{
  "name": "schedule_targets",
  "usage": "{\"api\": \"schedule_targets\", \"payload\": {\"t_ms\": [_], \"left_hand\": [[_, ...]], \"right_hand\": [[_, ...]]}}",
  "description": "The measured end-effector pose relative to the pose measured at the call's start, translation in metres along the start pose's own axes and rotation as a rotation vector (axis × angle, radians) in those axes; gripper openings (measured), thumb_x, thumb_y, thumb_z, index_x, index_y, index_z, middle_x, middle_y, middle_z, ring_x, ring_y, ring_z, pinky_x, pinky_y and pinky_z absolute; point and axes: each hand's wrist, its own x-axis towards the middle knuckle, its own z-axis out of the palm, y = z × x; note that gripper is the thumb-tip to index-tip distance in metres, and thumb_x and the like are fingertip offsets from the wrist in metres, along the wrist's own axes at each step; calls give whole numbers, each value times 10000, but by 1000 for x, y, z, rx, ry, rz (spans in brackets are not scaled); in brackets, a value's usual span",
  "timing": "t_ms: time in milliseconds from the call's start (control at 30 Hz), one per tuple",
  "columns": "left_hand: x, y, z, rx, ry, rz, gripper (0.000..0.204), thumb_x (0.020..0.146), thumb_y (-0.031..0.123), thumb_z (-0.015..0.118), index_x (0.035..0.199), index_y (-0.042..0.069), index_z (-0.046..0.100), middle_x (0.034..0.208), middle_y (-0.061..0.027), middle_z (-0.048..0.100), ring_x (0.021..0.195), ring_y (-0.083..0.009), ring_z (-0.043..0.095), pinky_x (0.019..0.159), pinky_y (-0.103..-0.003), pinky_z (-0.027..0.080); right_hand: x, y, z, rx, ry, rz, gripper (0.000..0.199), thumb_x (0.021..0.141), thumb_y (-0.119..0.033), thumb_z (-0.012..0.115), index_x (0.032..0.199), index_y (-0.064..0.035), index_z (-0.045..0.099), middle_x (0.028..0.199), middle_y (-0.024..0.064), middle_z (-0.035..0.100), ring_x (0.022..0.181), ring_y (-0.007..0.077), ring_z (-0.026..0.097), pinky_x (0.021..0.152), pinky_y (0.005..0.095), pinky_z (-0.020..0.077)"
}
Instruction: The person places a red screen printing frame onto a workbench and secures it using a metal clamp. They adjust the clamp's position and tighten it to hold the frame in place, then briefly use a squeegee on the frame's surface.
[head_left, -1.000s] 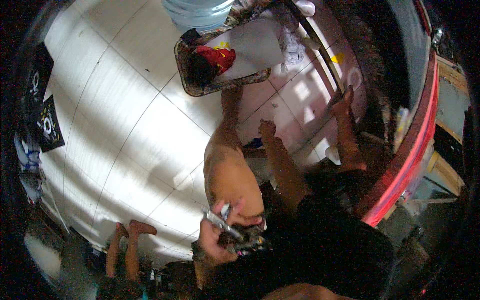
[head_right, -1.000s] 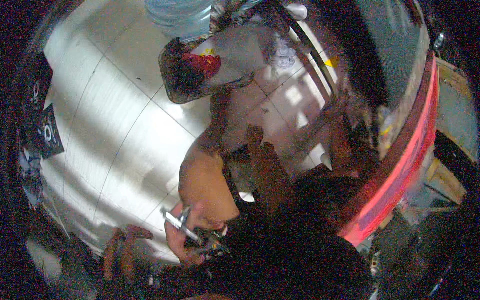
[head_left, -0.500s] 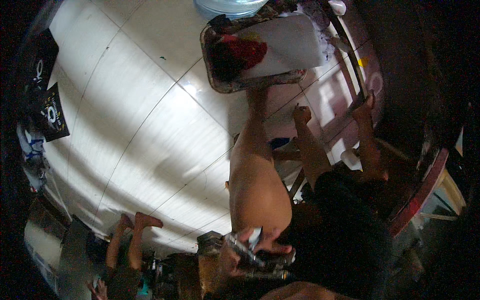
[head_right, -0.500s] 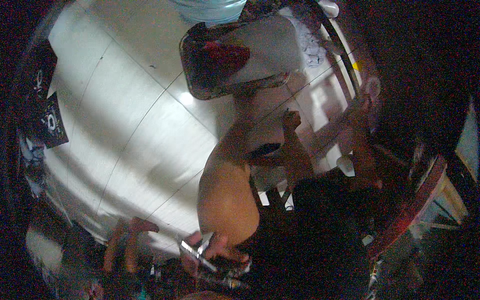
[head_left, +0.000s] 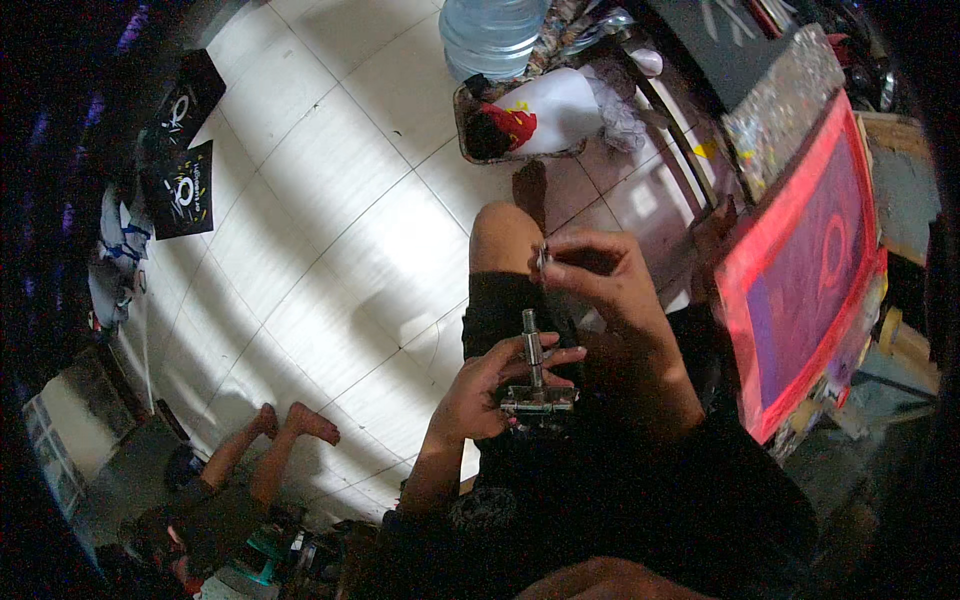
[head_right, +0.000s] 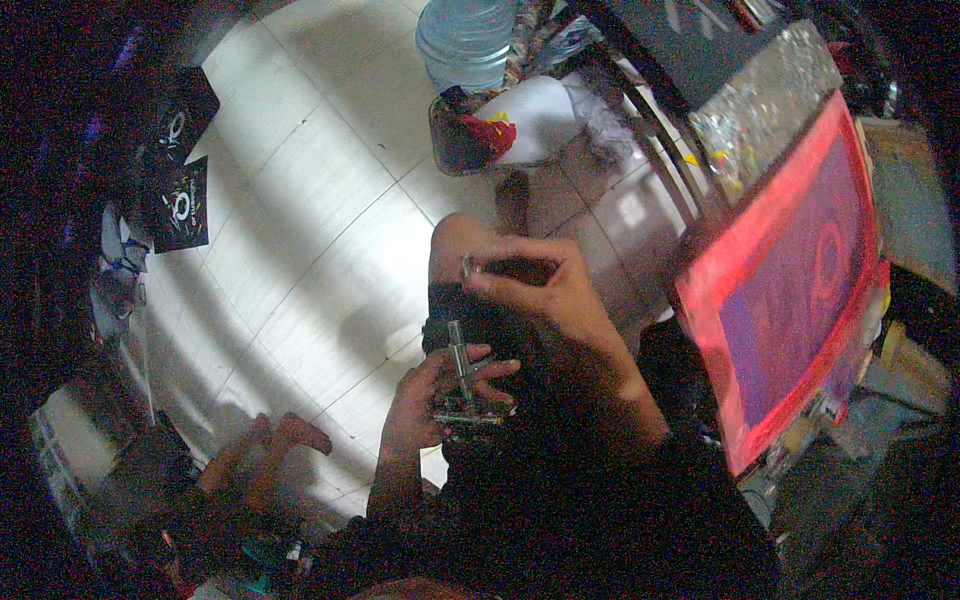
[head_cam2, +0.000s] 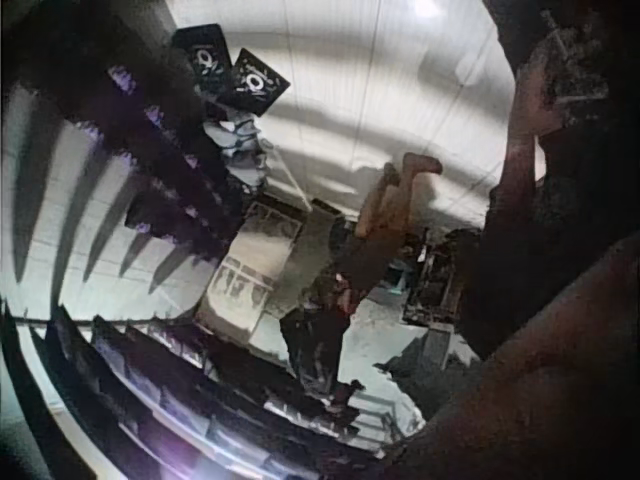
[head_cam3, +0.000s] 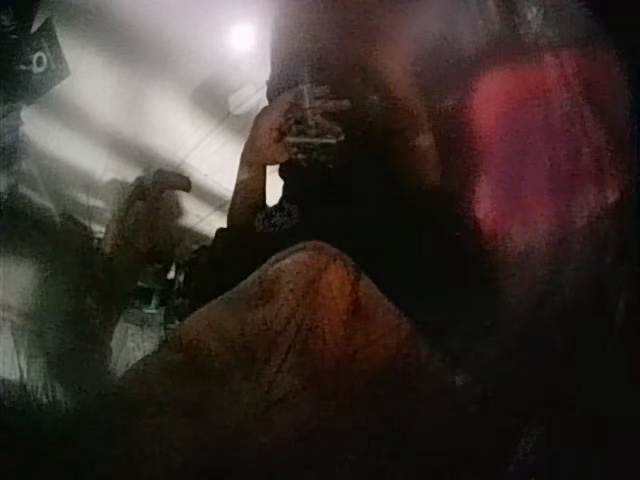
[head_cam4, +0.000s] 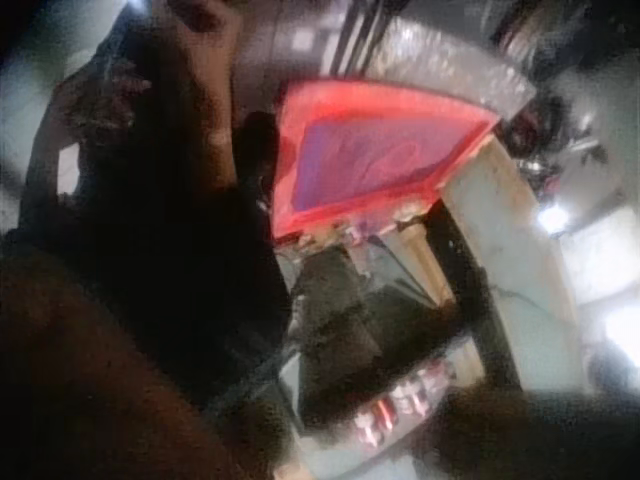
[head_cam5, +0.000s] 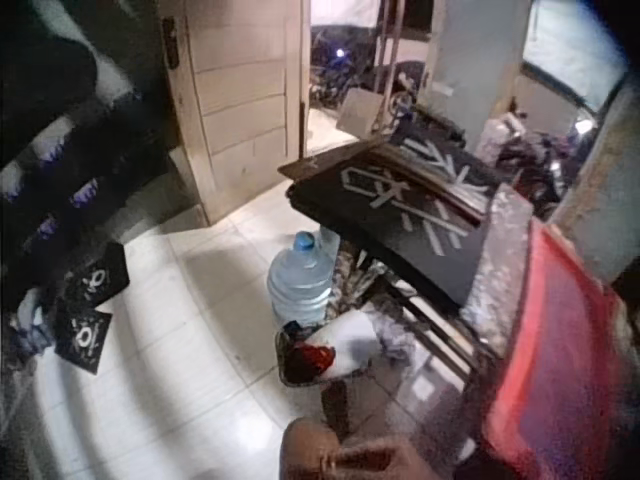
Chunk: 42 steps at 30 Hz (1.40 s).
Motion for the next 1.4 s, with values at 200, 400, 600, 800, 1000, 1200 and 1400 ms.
{"api": "schedule_targets", "payload": {"t_ms": [200,400,600,800,1000,1200,1400], "left_hand": [[-31,-28,50,387,-55,-84,617,848,62,573,1419,18,345,1372,-227,510,1112,-305,625,936,-404,520],[-38,-58,86,517,-154,-169,483,980,205,450,1414,12,364,1375,-275,481,1069,-372,638,918,-469,535],[-34,-83,114,518,-281,-321,833,800,185,744,1474,18,284,1408,-189,498,1159,-245,604,954,-342,487],[-14,-105,150,803,-477,-324,936,826,552,680,1483,31,264,1414,-215,480,1164,-254,592,948,-337,471],[14,-119,188,1130,-595,-426,845,789,306,680,1485,55,272,1401,-68,539,1203,-178,571,1013,-305,414],[49,-139,220,1261,-767,-432,865,784,373,660,1488,63,264,1401,-84,536,1252,-251,547,987,-337,447],[83,-171,240,1273,-908,-516,821,864,486,574,1473,28,268,1414,-126,513,1276,-273,522,1053,-339,381]], "right_hand": [[-90,-42,-5,10,-270,-4,194,762,6,761,949,44,724,943,160,719,852,206,690,778,318,542],[-155,-42,-40,-61,-299,-66,151,816,-22,732,957,31,731,954,159,721,877,183,682,779,307,535],[-214,-48,-90,-135,-399,-87,176,854,-64,714,999,36,703,950,137,719,871,139,672,769,262,523],[-262,-45,-134,-127,-483,22,234,888,-137,690,1053,26,653,930,86,711,790,106,649,643,225,485],[-303,-31,-163,-76,-329,-47,220,887,-184,692,1034,-26,650,854,36,684,675,71,570,574,217,430],[-343,-24,-202,-136,-245,-207,302,863,-96,702,1150,-16,650,864,38,700,686,59,590,587,224,455],[-367,-20,-249,-236,-154,-372,190,828,-126,760,957,9,723,894,38,706,751,77,605,683,254,472]]}}
